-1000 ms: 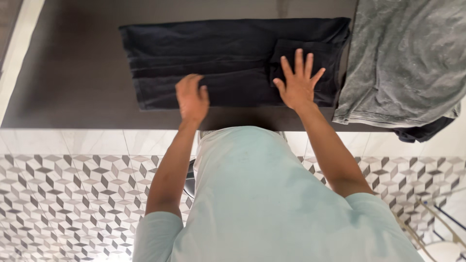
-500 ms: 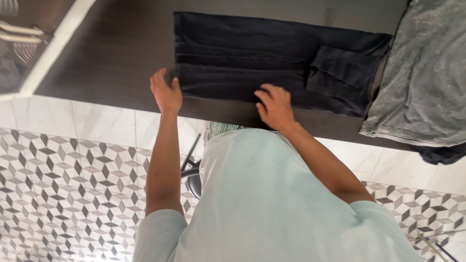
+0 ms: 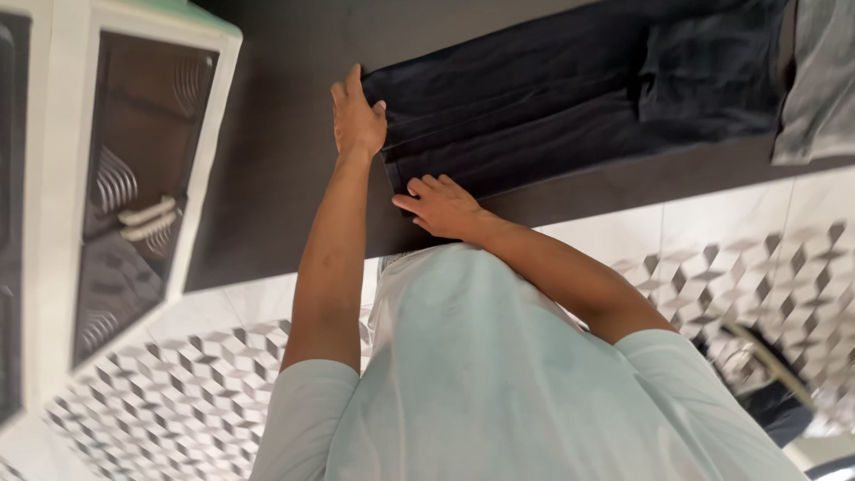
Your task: The person folds a patterned garment and two shirts on a dark surface, placing each item into a storage cabinet.
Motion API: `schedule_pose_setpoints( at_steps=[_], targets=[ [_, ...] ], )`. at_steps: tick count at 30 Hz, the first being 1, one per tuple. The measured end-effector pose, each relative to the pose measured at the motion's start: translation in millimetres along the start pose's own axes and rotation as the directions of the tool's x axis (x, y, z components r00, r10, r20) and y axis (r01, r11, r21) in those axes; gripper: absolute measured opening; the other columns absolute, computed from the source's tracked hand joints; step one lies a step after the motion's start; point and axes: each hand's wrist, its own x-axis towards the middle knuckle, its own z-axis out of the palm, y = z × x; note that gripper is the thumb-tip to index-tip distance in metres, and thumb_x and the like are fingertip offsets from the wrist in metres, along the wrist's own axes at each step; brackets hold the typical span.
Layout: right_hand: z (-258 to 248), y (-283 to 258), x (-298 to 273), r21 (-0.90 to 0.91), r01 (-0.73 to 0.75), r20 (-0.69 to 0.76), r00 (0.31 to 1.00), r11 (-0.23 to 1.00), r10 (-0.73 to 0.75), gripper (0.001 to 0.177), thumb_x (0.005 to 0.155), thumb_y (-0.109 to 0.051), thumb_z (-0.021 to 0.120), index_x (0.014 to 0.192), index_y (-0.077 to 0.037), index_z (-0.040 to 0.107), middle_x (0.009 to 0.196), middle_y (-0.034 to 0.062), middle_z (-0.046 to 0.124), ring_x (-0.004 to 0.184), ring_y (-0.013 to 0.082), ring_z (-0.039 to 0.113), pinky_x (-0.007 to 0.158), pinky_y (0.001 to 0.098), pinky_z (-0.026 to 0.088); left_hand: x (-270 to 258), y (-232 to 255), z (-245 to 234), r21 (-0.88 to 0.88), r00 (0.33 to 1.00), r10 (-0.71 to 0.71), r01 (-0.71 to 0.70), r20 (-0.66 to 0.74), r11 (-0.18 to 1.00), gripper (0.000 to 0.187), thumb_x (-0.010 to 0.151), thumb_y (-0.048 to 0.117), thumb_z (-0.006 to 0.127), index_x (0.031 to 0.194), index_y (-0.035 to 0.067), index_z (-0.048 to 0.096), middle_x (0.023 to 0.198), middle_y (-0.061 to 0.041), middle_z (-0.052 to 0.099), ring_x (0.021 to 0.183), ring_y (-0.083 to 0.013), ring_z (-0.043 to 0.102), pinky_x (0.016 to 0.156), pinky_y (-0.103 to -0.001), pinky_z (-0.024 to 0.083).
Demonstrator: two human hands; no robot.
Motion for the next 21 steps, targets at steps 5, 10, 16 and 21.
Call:
schedule_pose_setpoints(
  at_steps=[5, 10, 16, 21],
  targets=[
    [30.3, -7.6, 16.6, -0.148, -0.112, -0.030, 0.994, 0.983, 0.109, 0.034, 0.091, -0.018, 0.069, 0.124, -0.020, 0.065, 0.117, 0.0104, 0.060, 0.106, 0.0275, 0.060, 0.088, 0.0434, 0.047, 10.0, -5.0, 5.8, 0.188, 0.999, 0.053, -0.054, 0.007, 0.981, 0.043, 0.095, 0.020, 0.071, 0.134, 0.012, 0.056, 0.131, -0.011, 0.048, 0.125, -0.0294, 0.054, 0.103, -0.043, 0.050],
    [35.1, -9.3, 16.4, 0.018, -0.148, -0.179, 0.973, 0.989, 0.149, 0.024, 0.086, -0.013, 0.068, 0.110, -0.011, 0.065, 0.102, 0.0111, 0.064, 0.093, 0.0277, 0.066, 0.085, 0.0451, 0.048, 13.3, -23.5, -3.1, -0.069, 0.994, 0.104, -0.101, 0.028, 0.992, 0.030, 0.095, 0.021, 0.071, 0.117, 0.006, 0.058, 0.108, -0.010, 0.063, 0.104, -0.0300, 0.065, 0.093, -0.043, 0.052],
    [4.9, -25.5, -6.7, 0.605, -0.067, -0.405, 0.832, 0.793, 0.379, 0.018, 0.084, -0.003, 0.062, 0.102, -0.006, 0.059, 0.097, 0.0119, 0.065, 0.086, 0.0298, 0.064, 0.080, 0.0423, 0.050, 12.5, -20.3, -17.0, -0.355, 0.985, 0.170, -0.166, -0.020, 0.920, 0.025, 0.096, 0.017, 0.072, 0.107, 0.002, 0.056, 0.091, -0.007, 0.062, 0.085, -0.0186, 0.061, 0.083, -0.035, 0.052],
    [9.9, 11.6, -55.4, 0.860, 0.167, -0.449, 0.698, 0.482, 0.558, 0.021, 0.083, 0.006, 0.050, 0.100, -0.005, 0.055, 0.112, 0.0077, 0.064, 0.090, 0.0197, 0.058, 0.083, 0.0324, 0.050, -1.4, 32.4, 0.8, -0.662, 0.971, 0.240, -0.191, -0.017, 0.725, 0.020, 0.097, 0.013, 0.069, 0.108, 0.004, 0.056, 0.093, -0.002, 0.066, 0.081, -0.0113, 0.061, 0.074, -0.032, 0.053]
  ],
)
